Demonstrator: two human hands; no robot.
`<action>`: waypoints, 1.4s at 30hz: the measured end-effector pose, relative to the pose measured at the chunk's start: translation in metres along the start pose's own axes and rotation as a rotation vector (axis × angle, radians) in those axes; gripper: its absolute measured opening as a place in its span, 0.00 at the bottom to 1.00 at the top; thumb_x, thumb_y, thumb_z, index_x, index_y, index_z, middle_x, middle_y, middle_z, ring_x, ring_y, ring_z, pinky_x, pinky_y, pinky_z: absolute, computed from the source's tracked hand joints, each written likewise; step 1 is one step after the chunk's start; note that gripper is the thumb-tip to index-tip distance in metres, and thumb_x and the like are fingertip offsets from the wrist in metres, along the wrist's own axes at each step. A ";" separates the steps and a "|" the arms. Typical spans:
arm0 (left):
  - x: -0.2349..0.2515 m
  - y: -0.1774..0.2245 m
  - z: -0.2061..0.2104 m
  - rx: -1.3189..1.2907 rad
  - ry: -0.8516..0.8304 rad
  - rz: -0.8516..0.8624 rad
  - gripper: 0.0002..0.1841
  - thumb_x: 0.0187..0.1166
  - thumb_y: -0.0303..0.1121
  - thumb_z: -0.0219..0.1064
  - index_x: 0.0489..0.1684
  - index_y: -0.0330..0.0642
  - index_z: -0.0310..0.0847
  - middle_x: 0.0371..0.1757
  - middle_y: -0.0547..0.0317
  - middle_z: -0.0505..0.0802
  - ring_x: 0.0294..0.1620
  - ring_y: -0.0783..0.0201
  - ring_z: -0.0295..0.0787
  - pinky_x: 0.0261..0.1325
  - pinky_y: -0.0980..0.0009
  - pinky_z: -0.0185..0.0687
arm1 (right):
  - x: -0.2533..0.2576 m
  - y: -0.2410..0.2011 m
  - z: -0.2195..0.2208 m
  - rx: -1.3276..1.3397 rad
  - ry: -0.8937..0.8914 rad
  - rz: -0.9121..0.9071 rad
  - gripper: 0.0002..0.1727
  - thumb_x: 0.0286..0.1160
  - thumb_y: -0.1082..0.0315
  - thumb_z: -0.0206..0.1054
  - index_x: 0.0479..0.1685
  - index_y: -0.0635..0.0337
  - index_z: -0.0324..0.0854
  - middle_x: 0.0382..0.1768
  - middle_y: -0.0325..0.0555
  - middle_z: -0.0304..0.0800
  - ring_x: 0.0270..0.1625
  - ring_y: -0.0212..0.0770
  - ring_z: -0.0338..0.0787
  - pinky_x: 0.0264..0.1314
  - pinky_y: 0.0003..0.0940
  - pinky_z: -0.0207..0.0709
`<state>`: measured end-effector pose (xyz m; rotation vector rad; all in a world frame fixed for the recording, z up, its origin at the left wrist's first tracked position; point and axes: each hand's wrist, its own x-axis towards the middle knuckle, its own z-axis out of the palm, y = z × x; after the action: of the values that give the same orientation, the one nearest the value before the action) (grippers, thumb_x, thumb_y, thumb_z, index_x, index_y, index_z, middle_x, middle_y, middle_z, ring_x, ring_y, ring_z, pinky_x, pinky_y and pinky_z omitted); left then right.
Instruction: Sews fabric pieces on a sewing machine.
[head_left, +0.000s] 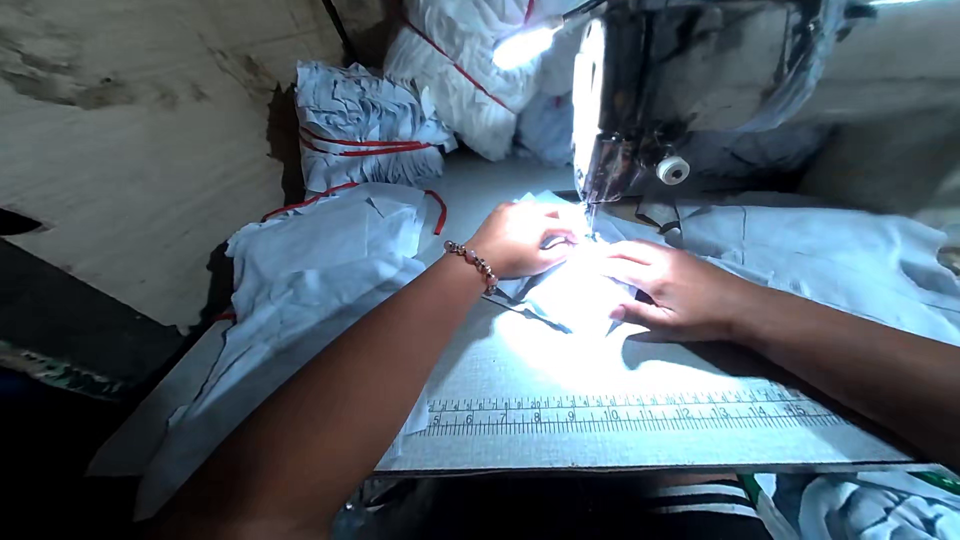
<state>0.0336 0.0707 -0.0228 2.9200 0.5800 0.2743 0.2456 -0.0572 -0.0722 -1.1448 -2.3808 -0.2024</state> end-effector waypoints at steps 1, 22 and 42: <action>0.000 0.002 0.001 0.013 0.009 -0.014 0.17 0.83 0.40 0.59 0.54 0.46 0.94 0.56 0.48 0.94 0.62 0.45 0.87 0.63 0.41 0.73 | -0.001 0.003 -0.001 0.007 -0.012 0.016 0.35 0.78 0.39 0.54 0.64 0.60 0.88 0.59 0.48 0.91 0.64 0.43 0.89 0.66 0.39 0.81; -0.006 0.005 0.015 -0.187 0.154 0.118 0.11 0.76 0.27 0.64 0.39 0.34 0.95 0.49 0.47 0.96 0.55 0.53 0.92 0.60 0.54 0.83 | 0.002 0.013 -0.006 0.074 -0.070 0.164 0.30 0.81 0.42 0.55 0.56 0.60 0.90 0.60 0.49 0.91 0.64 0.48 0.89 0.67 0.50 0.81; 0.000 0.005 0.013 -0.174 0.114 0.025 0.11 0.82 0.31 0.66 0.46 0.36 0.95 0.50 0.46 0.95 0.55 0.53 0.91 0.63 0.53 0.80 | 0.034 0.030 -0.010 0.357 -0.076 0.542 0.07 0.78 0.74 0.68 0.48 0.66 0.89 0.49 0.56 0.87 0.52 0.47 0.86 0.59 0.45 0.78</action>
<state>0.0379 0.0645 -0.0350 2.7593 0.5084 0.4715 0.2538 -0.0178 -0.0495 -1.5697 -1.9623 0.4351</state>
